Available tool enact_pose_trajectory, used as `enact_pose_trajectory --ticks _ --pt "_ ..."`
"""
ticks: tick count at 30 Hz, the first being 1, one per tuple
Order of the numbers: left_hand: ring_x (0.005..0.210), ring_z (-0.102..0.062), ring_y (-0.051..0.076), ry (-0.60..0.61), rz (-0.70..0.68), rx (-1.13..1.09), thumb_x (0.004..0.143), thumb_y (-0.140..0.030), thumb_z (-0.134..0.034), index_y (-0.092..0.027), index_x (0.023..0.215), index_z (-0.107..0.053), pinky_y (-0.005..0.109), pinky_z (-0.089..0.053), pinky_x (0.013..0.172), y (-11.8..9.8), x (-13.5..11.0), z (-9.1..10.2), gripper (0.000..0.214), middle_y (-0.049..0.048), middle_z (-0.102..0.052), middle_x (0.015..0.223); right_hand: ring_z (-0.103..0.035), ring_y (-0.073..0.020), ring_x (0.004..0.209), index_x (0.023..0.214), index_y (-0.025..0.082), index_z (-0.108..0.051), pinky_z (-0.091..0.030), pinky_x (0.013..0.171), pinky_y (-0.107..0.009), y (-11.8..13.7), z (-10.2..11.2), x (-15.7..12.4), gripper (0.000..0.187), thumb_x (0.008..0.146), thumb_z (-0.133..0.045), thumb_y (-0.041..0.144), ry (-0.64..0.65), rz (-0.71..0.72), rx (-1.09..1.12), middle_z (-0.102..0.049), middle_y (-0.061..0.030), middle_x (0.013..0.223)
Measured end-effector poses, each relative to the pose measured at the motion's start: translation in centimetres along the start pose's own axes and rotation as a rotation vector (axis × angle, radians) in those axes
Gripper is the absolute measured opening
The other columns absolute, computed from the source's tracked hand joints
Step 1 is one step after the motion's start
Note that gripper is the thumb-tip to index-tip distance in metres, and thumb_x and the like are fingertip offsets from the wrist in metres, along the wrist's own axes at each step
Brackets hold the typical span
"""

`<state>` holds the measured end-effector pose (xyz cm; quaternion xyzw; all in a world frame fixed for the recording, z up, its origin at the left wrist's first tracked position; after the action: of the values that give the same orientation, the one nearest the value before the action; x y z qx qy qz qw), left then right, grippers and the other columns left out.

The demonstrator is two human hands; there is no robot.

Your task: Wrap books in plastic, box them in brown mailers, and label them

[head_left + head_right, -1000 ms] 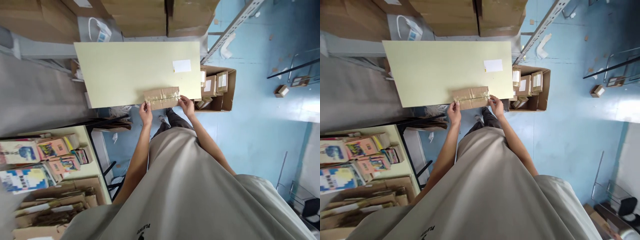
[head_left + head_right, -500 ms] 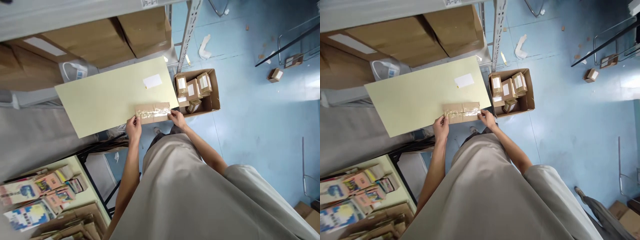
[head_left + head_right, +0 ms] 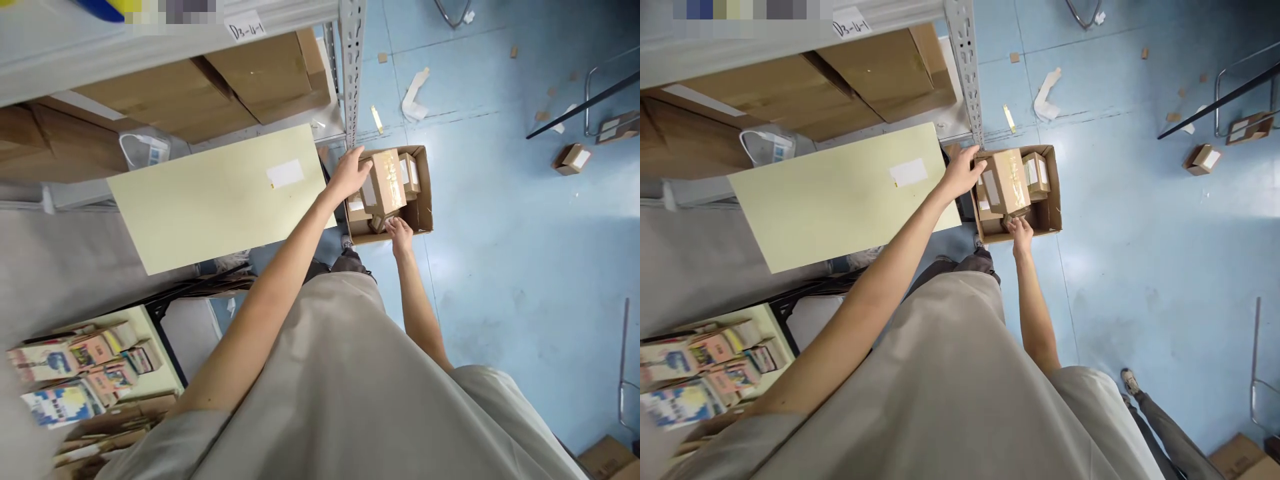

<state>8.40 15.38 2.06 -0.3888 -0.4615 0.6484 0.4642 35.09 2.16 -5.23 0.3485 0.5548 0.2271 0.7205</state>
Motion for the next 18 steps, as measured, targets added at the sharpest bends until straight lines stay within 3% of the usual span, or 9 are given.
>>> enact_pose_trajectory --ticks 2,4,6,10,14,18 --pt "0.150 -0.072 0.038 0.084 0.025 0.031 0.107 -0.030 -0.088 -0.021 0.137 -0.079 0.062 -0.053 0.134 0.5 -1.4 0.1 0.033 0.0143 -0.079 0.140 -0.089 -0.0224 0.100 0.099 0.026 -0.071 -0.076 0.106 -0.039 -0.7 0.2 0.8 0.012 0.099 -0.077 0.036 0.023 -0.074 0.056 -0.084 -0.0079 0.100" --pt "0.147 -0.075 0.037 0.168 0.074 0.072 0.107 -0.032 -0.086 -0.023 0.136 -0.081 0.059 -0.057 0.132 1.5 -4.7 1.3 0.030 0.0148 -0.082 0.145 -0.090 -0.0211 0.098 0.105 0.024 -0.075 -0.075 0.107 -0.038 -1.6 0.4 1.0 0.009 0.100 -0.078 0.031 0.083 -0.117 0.094 -0.087 -0.0085 0.103" --pt "0.145 -0.078 0.036 0.212 0.151 0.083 0.107 -0.035 -0.083 -0.023 0.134 -0.083 0.056 -0.060 0.130 2.9 -9.1 3.4 0.029 0.0161 -0.083 0.150 -0.089 -0.0195 0.094 0.106 0.022 -0.078 -0.075 0.108 -0.036 -2.5 0.4 0.8 0.008 0.101 -0.079 0.030 0.140 -0.149 0.095 -0.088 -0.0086 0.102" --pt "0.136 -0.083 0.037 0.174 0.365 0.035 0.104 -0.053 -0.083 -0.022 0.129 -0.084 0.058 -0.066 0.125 6.7 -17.7 8.4 0.039 0.0169 -0.087 0.144 -0.087 -0.0185 0.089 0.099 0.022 -0.078 -0.074 0.107 -0.035 -3.6 -0.8 0.2 0.012 0.099 -0.087 0.030 0.184 -0.187 0.034 -0.088 -0.0068 0.095" --pt "0.136 -0.083 0.038 0.042 0.471 -0.041 0.101 -0.069 -0.082 -0.020 0.129 -0.083 0.059 -0.066 0.124 9.2 -23.8 14.0 0.057 0.0203 -0.087 0.144 -0.088 -0.0213 0.093 0.097 0.023 -0.080 -0.074 0.109 -0.040 -3.1 -4.9 -0.4 0.019 0.096 -0.095 0.034 0.285 -0.160 -0.072 -0.088 -0.0062 0.094" --pt "0.135 -0.083 0.038 -0.156 0.463 -0.135 0.100 -0.075 -0.081 -0.021 0.129 -0.083 0.058 -0.067 0.122 9.9 -28.3 19.6 0.061 0.0197 -0.088 0.139 -0.088 -0.0227 0.100 0.100 0.024 -0.082 -0.072 0.115 -0.045 -1.2 -11.6 -2.6 0.022 0.097 -0.094 0.042 0.442 -0.037 -0.207 -0.090 -0.0070 0.103"
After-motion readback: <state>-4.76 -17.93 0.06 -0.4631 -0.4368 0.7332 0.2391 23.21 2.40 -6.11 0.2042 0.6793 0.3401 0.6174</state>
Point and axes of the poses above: each hand's wrist, its own x-axis towards the middle knuckle, its own z-axis out of the back of the hand, y = z × x, the point moved 6 cm from there along x, towards the middle knuckle
